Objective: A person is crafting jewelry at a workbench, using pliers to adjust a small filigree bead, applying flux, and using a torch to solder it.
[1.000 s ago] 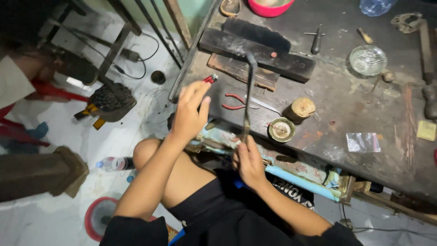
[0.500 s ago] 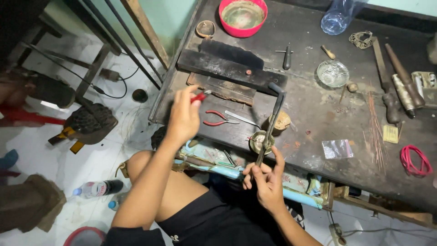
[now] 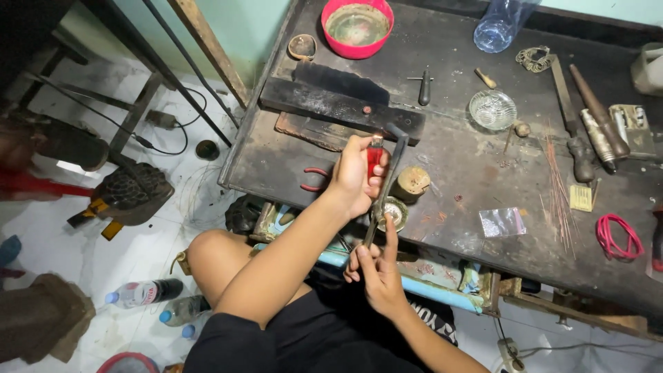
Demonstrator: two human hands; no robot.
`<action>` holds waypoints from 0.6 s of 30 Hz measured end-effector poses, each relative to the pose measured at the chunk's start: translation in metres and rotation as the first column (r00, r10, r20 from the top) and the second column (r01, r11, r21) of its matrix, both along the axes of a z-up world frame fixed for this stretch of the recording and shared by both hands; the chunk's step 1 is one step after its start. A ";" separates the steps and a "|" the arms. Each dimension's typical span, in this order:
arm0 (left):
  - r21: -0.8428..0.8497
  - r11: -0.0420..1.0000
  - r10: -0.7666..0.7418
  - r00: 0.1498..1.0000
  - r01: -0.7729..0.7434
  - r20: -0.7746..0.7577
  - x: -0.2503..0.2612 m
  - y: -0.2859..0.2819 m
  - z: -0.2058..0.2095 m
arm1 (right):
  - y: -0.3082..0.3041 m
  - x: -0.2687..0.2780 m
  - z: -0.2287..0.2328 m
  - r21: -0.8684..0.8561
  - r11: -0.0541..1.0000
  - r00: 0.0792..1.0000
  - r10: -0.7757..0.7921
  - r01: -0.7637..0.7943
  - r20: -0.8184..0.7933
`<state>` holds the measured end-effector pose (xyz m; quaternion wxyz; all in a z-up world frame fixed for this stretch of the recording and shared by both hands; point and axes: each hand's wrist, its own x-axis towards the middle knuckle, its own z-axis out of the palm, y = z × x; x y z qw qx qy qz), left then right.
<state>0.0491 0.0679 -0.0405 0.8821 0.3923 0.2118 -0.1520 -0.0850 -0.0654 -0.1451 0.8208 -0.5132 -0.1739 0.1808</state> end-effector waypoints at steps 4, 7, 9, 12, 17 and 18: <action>-0.015 1.000 0.025 1.000 -0.025 -0.001 0.005 0.002 -0.004 | 0.002 0.006 0.008 0.012 1.000 1.000 -0.003 0.003 0.012; -0.048 0.999 0.024 0.999 -0.023 0.022 0.007 0.006 -0.010 | 0.006 0.006 0.013 -0.005 1.000 1.000 -0.011 0.011 0.013; 0.008 0.998 0.068 0.998 -0.068 -0.017 0.010 0.005 -0.010 | 0.008 0.005 0.013 -0.029 0.999 1.000 0.021 -0.021 0.016; 0.117 0.985 0.136 0.988 -0.126 -0.073 0.006 0.004 0.015 | 0.013 0.001 0.016 -0.026 0.999 0.999 0.033 -0.034 -0.018; 0.087 0.994 0.070 0.996 -0.064 -0.062 0.007 0.005 0.000 | 0.013 0.003 0.017 -0.019 1.000 1.000 0.023 -0.023 0.014; 0.141 0.989 0.063 0.996 -0.055 -0.055 0.004 0.006 0.001 | 0.012 0.004 0.017 -0.023 1.000 0.999 0.016 -0.015 0.045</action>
